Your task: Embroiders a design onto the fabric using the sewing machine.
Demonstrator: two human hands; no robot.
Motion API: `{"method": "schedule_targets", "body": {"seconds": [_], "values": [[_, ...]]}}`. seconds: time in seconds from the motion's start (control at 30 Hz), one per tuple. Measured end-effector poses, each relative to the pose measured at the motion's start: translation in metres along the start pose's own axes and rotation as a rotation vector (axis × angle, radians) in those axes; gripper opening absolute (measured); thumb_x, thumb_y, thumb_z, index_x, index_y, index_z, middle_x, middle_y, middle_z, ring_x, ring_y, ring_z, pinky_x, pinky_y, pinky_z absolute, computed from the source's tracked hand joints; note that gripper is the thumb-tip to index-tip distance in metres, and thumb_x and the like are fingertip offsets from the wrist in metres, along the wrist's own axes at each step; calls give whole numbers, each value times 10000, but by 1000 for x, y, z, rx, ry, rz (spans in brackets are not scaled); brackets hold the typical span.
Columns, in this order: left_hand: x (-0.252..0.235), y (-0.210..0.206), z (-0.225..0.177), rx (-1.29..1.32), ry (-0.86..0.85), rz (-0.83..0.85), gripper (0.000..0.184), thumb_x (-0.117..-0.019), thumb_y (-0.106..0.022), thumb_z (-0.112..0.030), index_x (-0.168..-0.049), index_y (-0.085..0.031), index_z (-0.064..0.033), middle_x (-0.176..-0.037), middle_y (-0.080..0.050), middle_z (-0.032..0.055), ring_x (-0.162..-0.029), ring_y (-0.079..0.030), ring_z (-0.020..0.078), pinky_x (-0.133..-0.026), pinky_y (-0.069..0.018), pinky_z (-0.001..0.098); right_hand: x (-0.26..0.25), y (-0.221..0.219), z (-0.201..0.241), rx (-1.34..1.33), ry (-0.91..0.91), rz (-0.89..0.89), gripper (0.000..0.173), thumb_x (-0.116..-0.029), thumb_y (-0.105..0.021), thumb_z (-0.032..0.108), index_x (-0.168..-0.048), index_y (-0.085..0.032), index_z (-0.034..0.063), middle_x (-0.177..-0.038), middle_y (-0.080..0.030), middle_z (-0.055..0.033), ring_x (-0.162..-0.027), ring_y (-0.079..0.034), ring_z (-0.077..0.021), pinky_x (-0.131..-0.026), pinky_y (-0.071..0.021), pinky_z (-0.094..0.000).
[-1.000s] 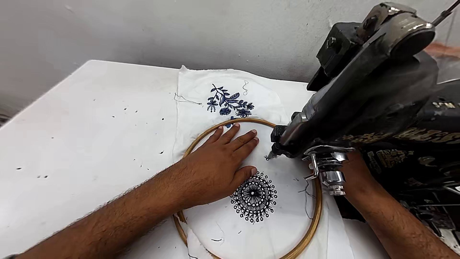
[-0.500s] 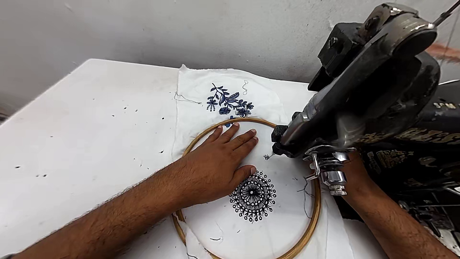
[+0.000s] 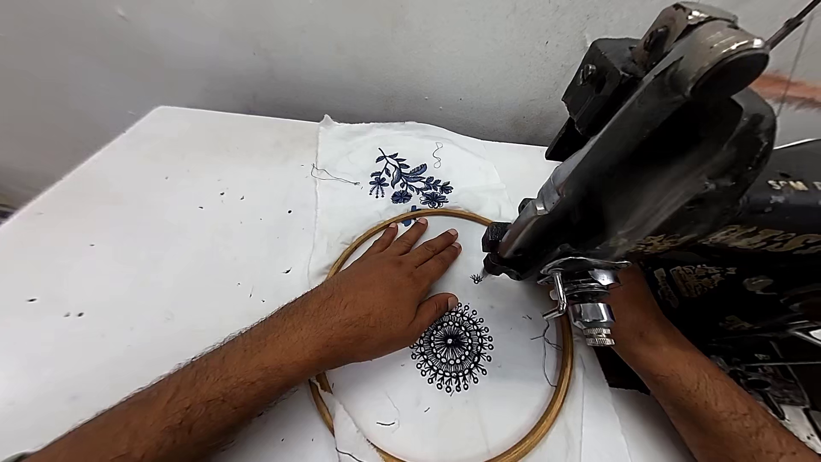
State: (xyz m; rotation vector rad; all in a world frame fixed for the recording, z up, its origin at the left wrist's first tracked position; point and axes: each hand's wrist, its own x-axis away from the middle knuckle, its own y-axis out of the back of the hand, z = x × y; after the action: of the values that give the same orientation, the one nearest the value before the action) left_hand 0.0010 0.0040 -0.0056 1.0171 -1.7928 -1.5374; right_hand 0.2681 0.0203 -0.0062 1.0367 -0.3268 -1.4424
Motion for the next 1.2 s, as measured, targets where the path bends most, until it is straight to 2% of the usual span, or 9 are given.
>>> {"method": "schedule_targets", "body": {"seconds": [0.17, 0.23, 0.33, 0.5, 0.67, 0.97, 1.07, 1.13, 1.2], "values": [[0, 2, 2, -5, 3, 13, 648, -1076, -289, -530, -1588, -413, -153, -1674, -330, 9, -1561, -255, 294, -1245, -211, 593, 1, -2, -2, -60, -21, -2, 181, -832, -699, 97, -997, -644, 49, -847, -621, -2, -783, -588, 28, -723, -477, -146], [-1, 2, 4, -13, 6, 22, 651, -1075, -280, -536, -1593, -404, -161, -1677, -324, -5, -1564, -250, 281, -1250, -216, 582, 2, -4, -2, -54, -48, 6, 179, -820, -723, 48, -975, -635, 44, -805, -607, -8, -739, -581, 6, -683, -479, -172], [-1, 2, 5, -8, 1, 14, 653, -1077, -282, -534, -1593, -402, -152, -1672, -334, 8, -1561, -257, 287, -1245, -217, 584, 4, -4, -3, 3, -31, 17, 211, -811, -726, 31, -1002, -643, 1, -843, -628, -68, -787, -606, -60, -724, -490, -236], [0, 1, 3, -6, 6, 7, 649, -1076, -286, -525, -1591, -405, -148, -1672, -333, 16, -1562, -252, 303, -1245, -207, 596, 1, -2, 0, -32, -66, 22, 143, -842, -705, 39, -966, -635, 29, -793, -599, -16, -720, -570, 2, -674, -470, -174], [0, -1, 0, -3, -7, -11, 648, -1076, -283, -528, -1580, -426, -146, -1665, -350, 19, -1556, -270, 299, -1238, -220, 603, -1, -1, 1, -58, -43, -5, 176, -860, -689, 121, -1021, -648, 65, -876, -632, 2, -808, -592, 45, -736, -475, -134], [1, 3, 4, -10, 7, 29, 656, -1075, -278, -538, -1597, -397, -159, -1678, -323, 0, -1564, -250, 283, -1246, -215, 594, 5, -2, -1, 51, 16, 15, 224, -814, -680, 77, -1023, -643, 5, -876, -634, -77, -817, -614, -55, -757, -484, -212], [1, 4, 5, -25, 5, 29, 657, -1073, -272, -540, -1596, -400, -162, -1675, -329, -6, -1563, -255, 273, -1244, -231, 582, 6, 0, 1, 49, -36, 51, 207, -819, -697, 8, -1018, -640, -3, -863, -630, -87, -802, -614, -89, -742, -498, -260], [1, 4, 4, -22, 8, 30, 653, -1074, -282, -527, -1593, -402, -150, -1675, -329, 3, -1562, -255, 284, -1243, -224, 589, 4, 1, 4, 85, -51, 69, 198, -823, -719, -21, -1008, -650, -34, -874, -645, -140, -819, -633, -167, -759, -509, -339], [1, 3, 2, -8, 11, 27, 647, -1075, -290, -520, -1594, -400, -150, -1676, -325, 9, -1563, -250, 298, -1244, -206, 600, 3, 2, 5, 116, -59, 75, 207, -830, -726, 18, -1019, -652, -24, -893, -649, -139, -837, -639, -159, -777, -505, -324]]}}
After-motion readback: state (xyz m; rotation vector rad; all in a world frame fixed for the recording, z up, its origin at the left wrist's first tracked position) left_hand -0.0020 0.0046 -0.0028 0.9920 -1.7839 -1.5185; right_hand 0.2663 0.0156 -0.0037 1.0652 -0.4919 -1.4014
